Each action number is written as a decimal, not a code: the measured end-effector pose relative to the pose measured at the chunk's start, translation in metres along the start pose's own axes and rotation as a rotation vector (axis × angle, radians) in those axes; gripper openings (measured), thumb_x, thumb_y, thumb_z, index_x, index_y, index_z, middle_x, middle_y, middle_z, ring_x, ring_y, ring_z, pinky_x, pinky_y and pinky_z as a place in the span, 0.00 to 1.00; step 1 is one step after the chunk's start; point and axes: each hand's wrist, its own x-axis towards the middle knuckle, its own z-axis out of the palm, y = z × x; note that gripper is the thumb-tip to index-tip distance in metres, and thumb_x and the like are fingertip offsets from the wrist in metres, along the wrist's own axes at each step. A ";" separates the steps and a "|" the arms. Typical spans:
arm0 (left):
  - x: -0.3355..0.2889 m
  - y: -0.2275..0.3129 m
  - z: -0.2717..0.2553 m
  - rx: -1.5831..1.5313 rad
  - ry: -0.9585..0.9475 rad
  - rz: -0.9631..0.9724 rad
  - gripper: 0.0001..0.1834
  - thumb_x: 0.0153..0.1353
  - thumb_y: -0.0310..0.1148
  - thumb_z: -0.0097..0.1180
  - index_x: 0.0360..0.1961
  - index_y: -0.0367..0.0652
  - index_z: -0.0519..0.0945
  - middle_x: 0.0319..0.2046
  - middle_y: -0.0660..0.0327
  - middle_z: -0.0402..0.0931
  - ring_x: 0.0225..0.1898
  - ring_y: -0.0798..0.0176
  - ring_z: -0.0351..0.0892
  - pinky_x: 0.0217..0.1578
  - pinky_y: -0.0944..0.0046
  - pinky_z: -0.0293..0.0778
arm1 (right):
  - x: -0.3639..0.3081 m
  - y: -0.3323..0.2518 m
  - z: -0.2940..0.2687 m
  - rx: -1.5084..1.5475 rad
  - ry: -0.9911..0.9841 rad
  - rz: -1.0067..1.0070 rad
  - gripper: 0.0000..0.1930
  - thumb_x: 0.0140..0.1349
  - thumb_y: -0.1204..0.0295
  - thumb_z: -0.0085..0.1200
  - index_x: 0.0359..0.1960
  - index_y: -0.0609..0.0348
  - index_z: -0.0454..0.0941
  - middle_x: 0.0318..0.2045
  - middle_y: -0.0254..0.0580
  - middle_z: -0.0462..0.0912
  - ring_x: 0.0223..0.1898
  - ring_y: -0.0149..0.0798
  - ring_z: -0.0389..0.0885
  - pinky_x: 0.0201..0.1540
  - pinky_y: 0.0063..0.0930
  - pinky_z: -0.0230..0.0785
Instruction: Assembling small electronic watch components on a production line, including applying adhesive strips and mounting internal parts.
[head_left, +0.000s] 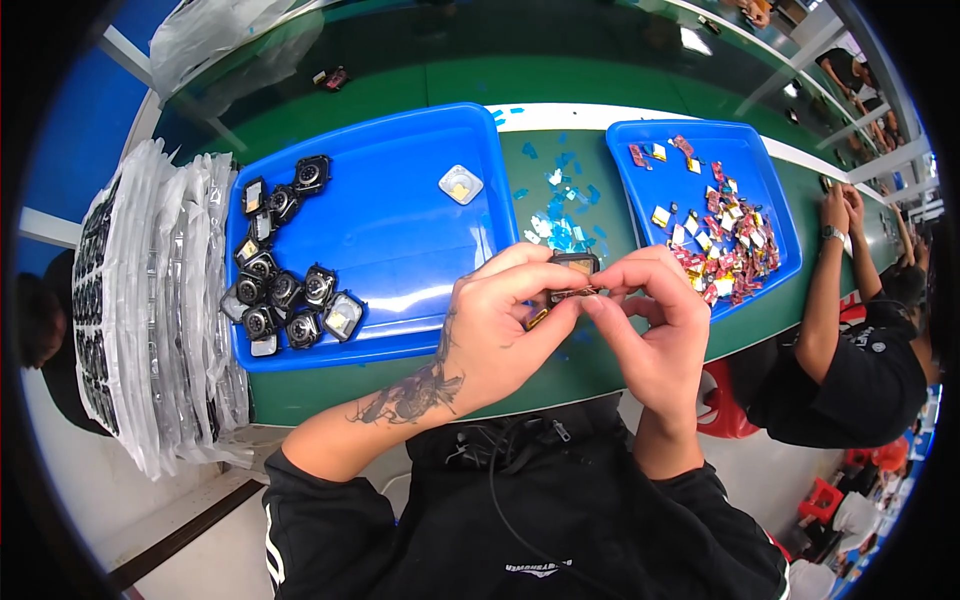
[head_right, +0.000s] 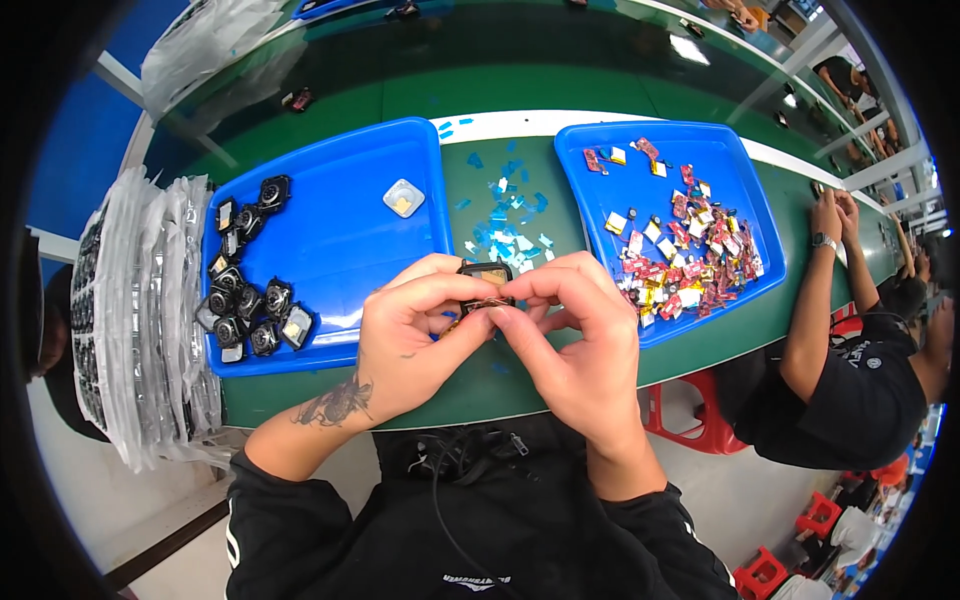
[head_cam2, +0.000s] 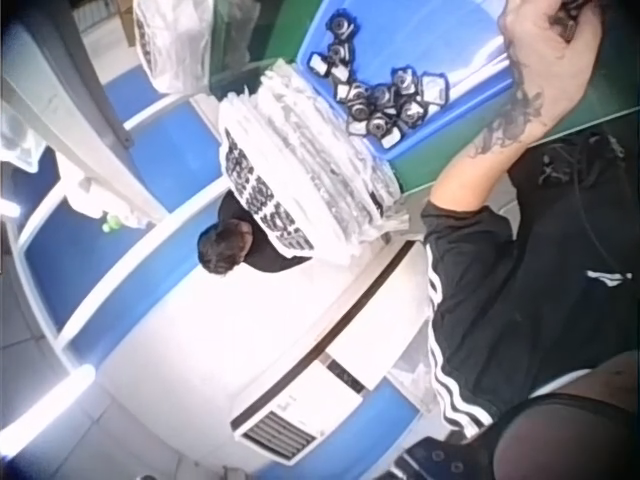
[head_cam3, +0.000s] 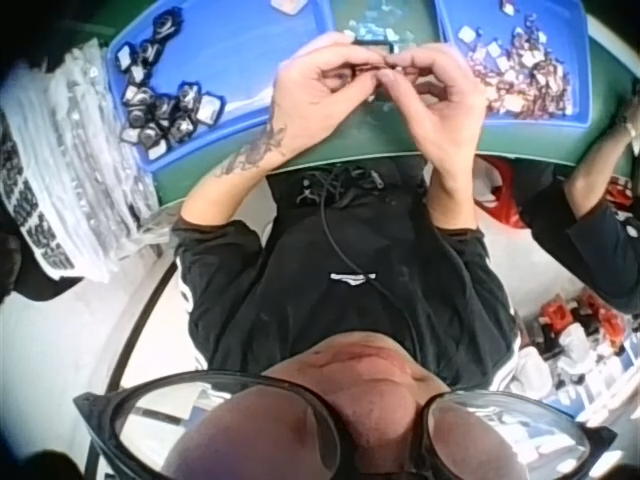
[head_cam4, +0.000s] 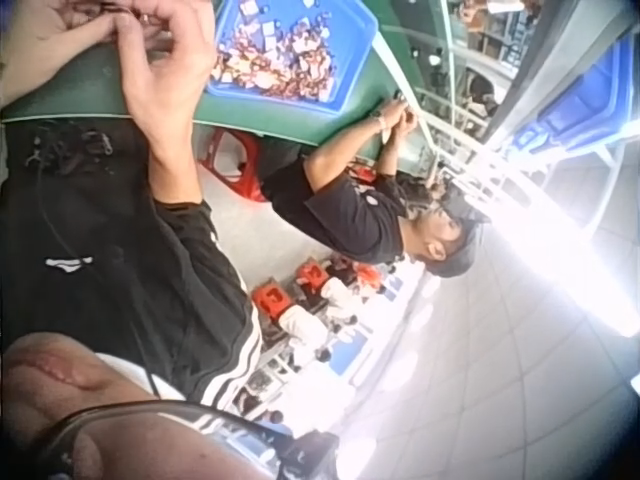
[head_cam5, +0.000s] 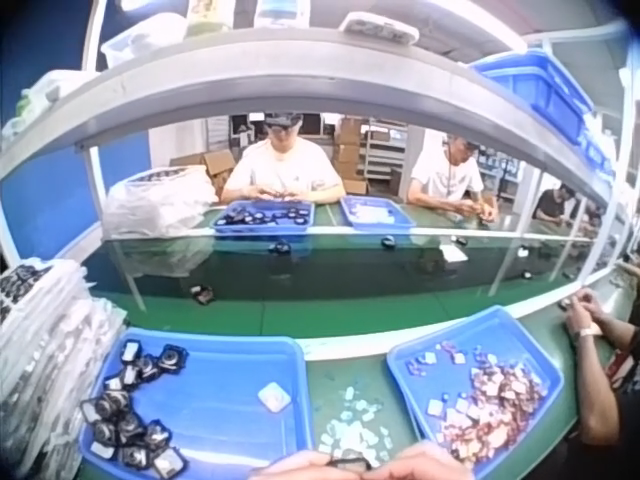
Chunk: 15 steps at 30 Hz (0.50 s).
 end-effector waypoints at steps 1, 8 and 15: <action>0.001 0.004 0.000 0.072 -0.016 -0.015 0.10 0.55 0.20 0.61 0.40 0.35 0.82 0.39 0.56 0.77 0.35 0.66 0.81 0.31 0.70 0.76 | 0.000 0.002 0.000 -0.037 0.009 -0.028 0.09 0.52 0.84 0.63 0.35 0.64 0.79 0.34 0.37 0.76 0.31 0.26 0.77 0.29 0.17 0.74; 0.005 0.009 -0.001 0.169 -0.082 -0.111 0.19 0.57 0.15 0.57 0.51 0.31 0.76 0.48 0.57 0.71 0.48 0.64 0.79 0.44 0.70 0.80 | -0.004 0.021 0.012 0.027 0.151 -0.024 0.06 0.54 0.83 0.62 0.33 0.66 0.78 0.33 0.36 0.76 0.30 0.24 0.76 0.29 0.16 0.73; 0.002 0.007 0.001 0.196 -0.047 0.014 0.22 0.58 0.14 0.56 0.56 0.31 0.74 0.51 0.56 0.69 0.49 0.62 0.79 0.48 0.68 0.79 | -0.014 0.023 0.020 0.507 0.135 0.260 0.03 0.61 0.81 0.57 0.34 0.66 0.76 0.35 0.32 0.73 0.31 0.20 0.73 0.30 0.12 0.69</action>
